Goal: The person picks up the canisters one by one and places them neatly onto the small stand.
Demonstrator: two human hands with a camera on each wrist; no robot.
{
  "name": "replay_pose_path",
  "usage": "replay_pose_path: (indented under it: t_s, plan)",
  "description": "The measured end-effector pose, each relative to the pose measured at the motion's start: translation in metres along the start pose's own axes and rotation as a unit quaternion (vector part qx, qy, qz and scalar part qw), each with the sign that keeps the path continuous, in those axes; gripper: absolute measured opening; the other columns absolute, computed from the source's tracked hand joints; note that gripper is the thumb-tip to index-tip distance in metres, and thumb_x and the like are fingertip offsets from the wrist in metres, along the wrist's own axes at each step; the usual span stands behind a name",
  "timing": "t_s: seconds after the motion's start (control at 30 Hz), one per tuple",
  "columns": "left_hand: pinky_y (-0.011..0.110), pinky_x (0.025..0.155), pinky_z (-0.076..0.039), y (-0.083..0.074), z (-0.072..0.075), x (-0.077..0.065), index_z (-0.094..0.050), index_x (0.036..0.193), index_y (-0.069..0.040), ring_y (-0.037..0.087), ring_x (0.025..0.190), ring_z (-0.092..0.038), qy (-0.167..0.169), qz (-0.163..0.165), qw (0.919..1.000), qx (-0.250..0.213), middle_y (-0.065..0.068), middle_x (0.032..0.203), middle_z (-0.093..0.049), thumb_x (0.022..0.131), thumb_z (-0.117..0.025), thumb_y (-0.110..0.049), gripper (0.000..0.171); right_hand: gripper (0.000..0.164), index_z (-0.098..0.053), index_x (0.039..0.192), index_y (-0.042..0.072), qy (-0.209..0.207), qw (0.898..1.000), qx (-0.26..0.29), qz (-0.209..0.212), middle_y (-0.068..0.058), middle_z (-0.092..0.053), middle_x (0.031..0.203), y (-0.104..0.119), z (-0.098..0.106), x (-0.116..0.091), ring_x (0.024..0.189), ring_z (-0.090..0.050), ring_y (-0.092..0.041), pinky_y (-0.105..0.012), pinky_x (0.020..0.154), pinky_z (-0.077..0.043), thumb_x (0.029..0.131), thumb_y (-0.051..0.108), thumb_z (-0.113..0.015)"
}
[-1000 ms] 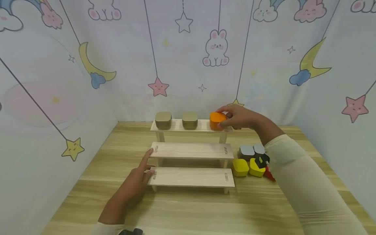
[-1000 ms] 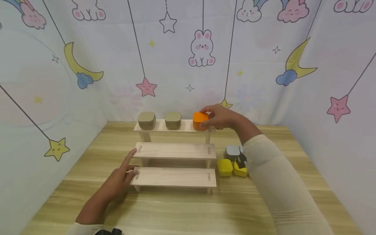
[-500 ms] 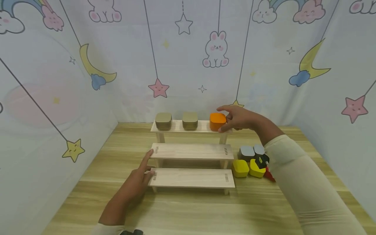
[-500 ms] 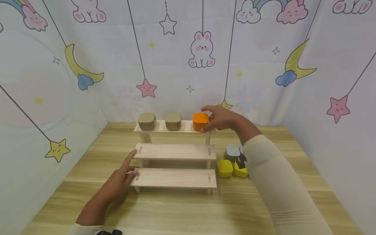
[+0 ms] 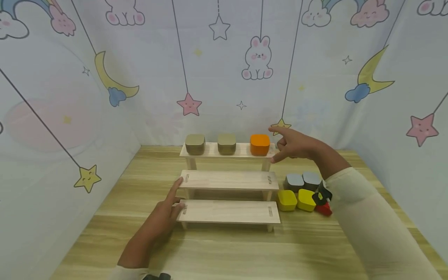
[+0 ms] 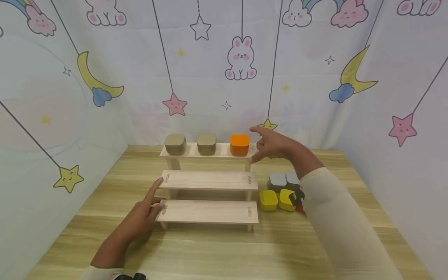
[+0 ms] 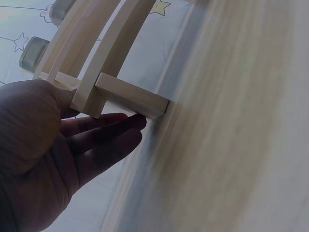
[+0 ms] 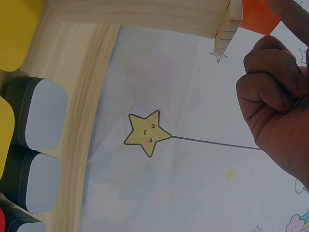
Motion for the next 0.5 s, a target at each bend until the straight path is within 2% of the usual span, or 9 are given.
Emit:
replay_pose_path:
  t_s: [0.3, 0.5]
  plan:
    - [0.068, 0.111, -0.053, -0.003, 0.001, -0.002, -0.005, 0.176, -0.03, 0.047, 0.126, -0.073, -0.004, -0.013, 0.9999, 0.011, 0.03, 0.142, -0.07, 0.114, -0.056, -0.012, 0.082, 0.119, -0.013, 0.176, 0.019, -0.022, 1.0, 0.01, 0.007, 0.001, -0.043, 0.07, -0.03, -0.003, -0.023, 0.061, -0.039, -0.016, -0.033, 0.062, -0.044, 0.087, 0.016, -0.093]
    - [0.069, 0.113, -0.051, -0.002, 0.0, -0.001, -0.005, 0.176, -0.032, 0.048, 0.128, -0.072, -0.005, -0.009, 0.9999, 0.006, 0.03, 0.143, -0.069, 0.115, -0.055, -0.014, 0.081, 0.12, -0.012, 0.177, 0.018, -0.051, 0.999, 0.014, 0.002, 0.0, -0.042, 0.071, -0.048, -0.005, -0.043, 0.061, -0.039, -0.016, -0.034, 0.064, -0.046, 0.088, 0.018, -0.093]
Point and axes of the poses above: each hand's wrist, its own x-axis towards the middle knuckle, its own z-axis out of the back of the hand, y = z × x, the point moved 5 cm from there along x, towards the middle knuckle
